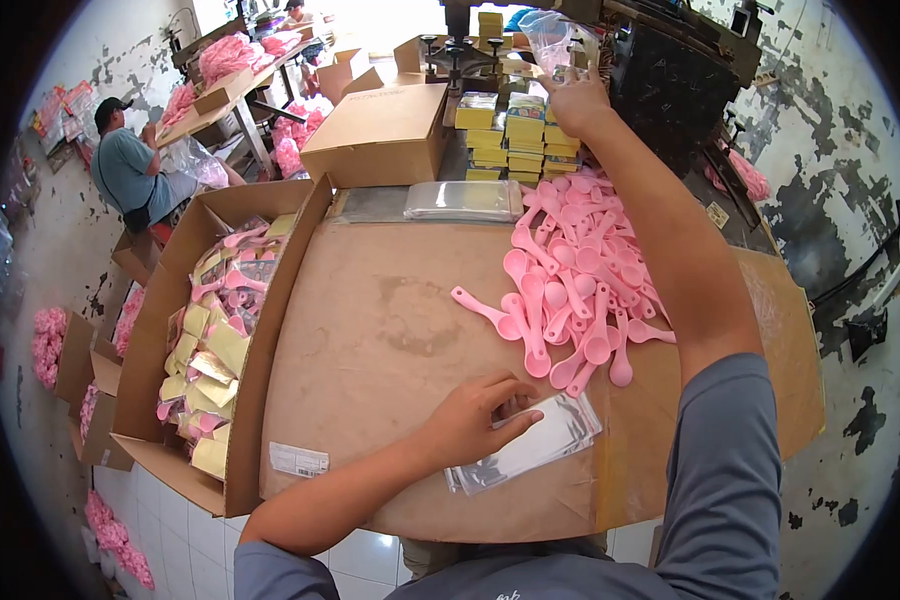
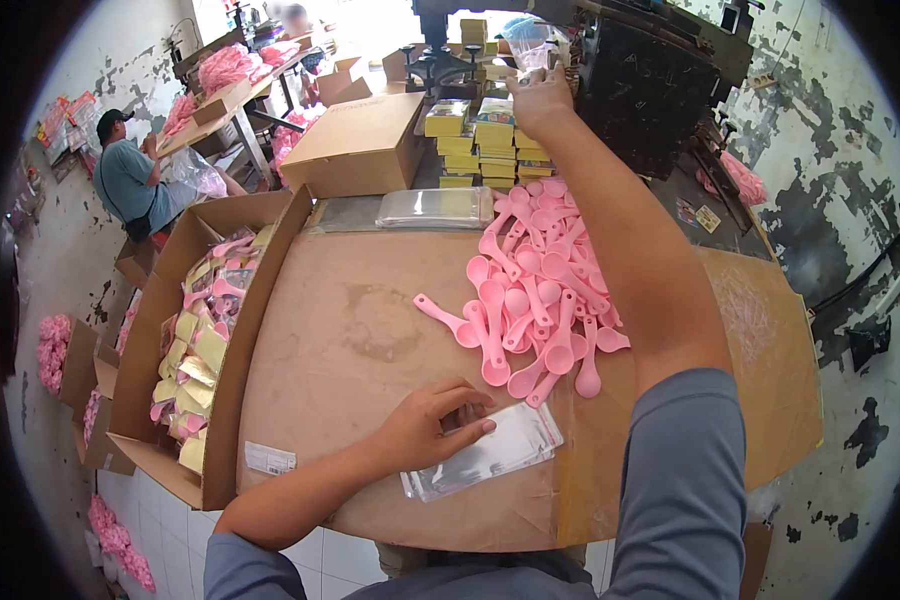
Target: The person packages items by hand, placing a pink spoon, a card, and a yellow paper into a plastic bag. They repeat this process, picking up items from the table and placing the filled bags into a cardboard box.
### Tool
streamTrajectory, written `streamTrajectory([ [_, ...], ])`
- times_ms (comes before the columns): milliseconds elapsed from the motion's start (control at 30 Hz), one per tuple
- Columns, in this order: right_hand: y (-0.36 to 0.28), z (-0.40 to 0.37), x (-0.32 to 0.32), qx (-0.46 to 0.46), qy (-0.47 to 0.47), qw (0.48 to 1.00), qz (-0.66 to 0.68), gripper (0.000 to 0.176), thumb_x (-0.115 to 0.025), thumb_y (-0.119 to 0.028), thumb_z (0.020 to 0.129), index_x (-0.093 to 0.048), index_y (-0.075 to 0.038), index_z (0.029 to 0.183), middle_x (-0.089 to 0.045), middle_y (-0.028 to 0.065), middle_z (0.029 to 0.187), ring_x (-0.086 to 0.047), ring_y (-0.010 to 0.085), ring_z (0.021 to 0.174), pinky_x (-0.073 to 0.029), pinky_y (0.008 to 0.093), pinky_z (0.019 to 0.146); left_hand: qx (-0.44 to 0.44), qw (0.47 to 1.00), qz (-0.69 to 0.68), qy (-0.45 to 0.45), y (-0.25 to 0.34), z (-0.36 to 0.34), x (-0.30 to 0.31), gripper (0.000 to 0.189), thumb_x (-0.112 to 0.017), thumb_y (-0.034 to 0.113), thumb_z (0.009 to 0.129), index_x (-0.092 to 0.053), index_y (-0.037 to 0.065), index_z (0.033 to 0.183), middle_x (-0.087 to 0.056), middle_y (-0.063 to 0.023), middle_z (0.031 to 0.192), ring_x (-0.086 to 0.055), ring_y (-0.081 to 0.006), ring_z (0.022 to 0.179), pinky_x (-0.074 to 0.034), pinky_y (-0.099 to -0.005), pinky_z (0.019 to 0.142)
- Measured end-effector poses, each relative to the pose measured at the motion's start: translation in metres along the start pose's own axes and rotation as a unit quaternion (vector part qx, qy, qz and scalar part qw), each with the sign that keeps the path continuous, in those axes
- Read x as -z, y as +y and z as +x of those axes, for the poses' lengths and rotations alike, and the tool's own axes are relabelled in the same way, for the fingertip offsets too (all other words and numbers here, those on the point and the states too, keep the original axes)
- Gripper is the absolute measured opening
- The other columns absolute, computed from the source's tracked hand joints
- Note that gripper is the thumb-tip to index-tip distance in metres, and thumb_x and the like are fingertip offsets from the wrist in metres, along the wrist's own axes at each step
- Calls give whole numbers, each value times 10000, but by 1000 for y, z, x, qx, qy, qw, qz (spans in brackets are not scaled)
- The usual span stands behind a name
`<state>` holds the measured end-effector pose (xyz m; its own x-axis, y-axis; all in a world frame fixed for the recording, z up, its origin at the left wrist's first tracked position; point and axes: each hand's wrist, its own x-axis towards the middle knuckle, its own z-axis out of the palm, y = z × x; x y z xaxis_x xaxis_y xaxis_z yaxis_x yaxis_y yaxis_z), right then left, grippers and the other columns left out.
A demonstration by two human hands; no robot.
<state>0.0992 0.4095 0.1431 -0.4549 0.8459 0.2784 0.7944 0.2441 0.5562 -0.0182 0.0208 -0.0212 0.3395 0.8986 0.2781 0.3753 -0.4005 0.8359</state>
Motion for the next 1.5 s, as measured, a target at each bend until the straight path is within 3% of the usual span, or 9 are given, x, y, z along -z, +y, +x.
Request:
streamTrajectory([
  [233,-3,-9,-7,27,150,988,15,241,-647,-151,933,-740,-123,1153,-708,136,1207,-705,294,1109,-459,483,1025,0,1000,3,-5,-2,0,0,237,-772,178,938,-714,33,1116,-655,-81,939,-644,-168,751,-539,-306,646],
  [367,-7,-30,1,32,315,948,-2,303,-726,-106,856,-709,-66,1156,-689,133,1140,-699,287,1070,-480,414,1006,-16,1000,3,2,-1,0,0,234,-769,165,937,-716,29,1119,-654,-83,936,-630,-172,713,-533,-304,635],
  [533,-8,-115,38,106,454,843,267,392,-675,-20,851,-623,-49,1239,-669,162,1197,-682,345,1043,-506,444,983,10,1000,-5,3,1,-1,3,330,-764,169,942,-669,21,1222,-687,-76,1002,-627,-141,725,-526,-291,653],
  [667,-18,-229,47,152,349,771,511,459,-680,20,860,-624,-69,1307,-646,199,1326,-656,390,1181,-547,478,962,67,996,-64,-5,8,-2,8,523,-746,165,960,-547,24,1423,-697,-88,1177,-658,-133,925,-534,-292,778],
  [767,-23,-310,43,190,326,797,471,439,-691,-6,895,-631,-81,1323,-636,178,1394,-644,360,1251,-546,466,987,-20,996,-82,41,8,-2,5,612,-704,253,1007,-446,19,1510,-656,-138,1290,-658,-201,1132,-535,-362,943],
  [900,-29,-382,39,318,333,799,388,374,-677,-102,945,-654,-125,1318,-624,103,1455,-612,308,1327,-503,448,1062,60,883,-465,12,-9,-16,-6,678,-641,304,1042,-345,13,1578,-545,-143,1490,-539,-234,1371,-400,-409,1172],
  [1067,-44,-411,21,337,341,813,330,373,-636,-166,981,-637,-165,1354,-632,31,1453,-596,285,1351,-457,412,1121,69,897,-434,-58,13,-12,5,779,-709,185,992,-274,48,1622,-524,-127,1515,-538,-223,1380,-430,-403,1162],
  [1233,-52,-408,13,229,297,797,474,668,-851,-206,806,-584,-130,1413,-575,126,1467,-577,316,1359,-462,432,1105,117,849,-513,-39,16,-9,1,833,-723,132,972,-234,90,1645,-525,-130,1509,-545,-237,1378,-477,-426,1140],
  [1500,-62,-412,18,165,233,757,588,786,-913,-296,768,-548,-80,1430,-576,156,1374,-615,312,1179,-500,439,977,142,879,-454,-35,5,-15,-1,754,-715,255,1002,-289,60,1594,-547,-140,1475,-563,-238,1355,-509,-418,1104],
])
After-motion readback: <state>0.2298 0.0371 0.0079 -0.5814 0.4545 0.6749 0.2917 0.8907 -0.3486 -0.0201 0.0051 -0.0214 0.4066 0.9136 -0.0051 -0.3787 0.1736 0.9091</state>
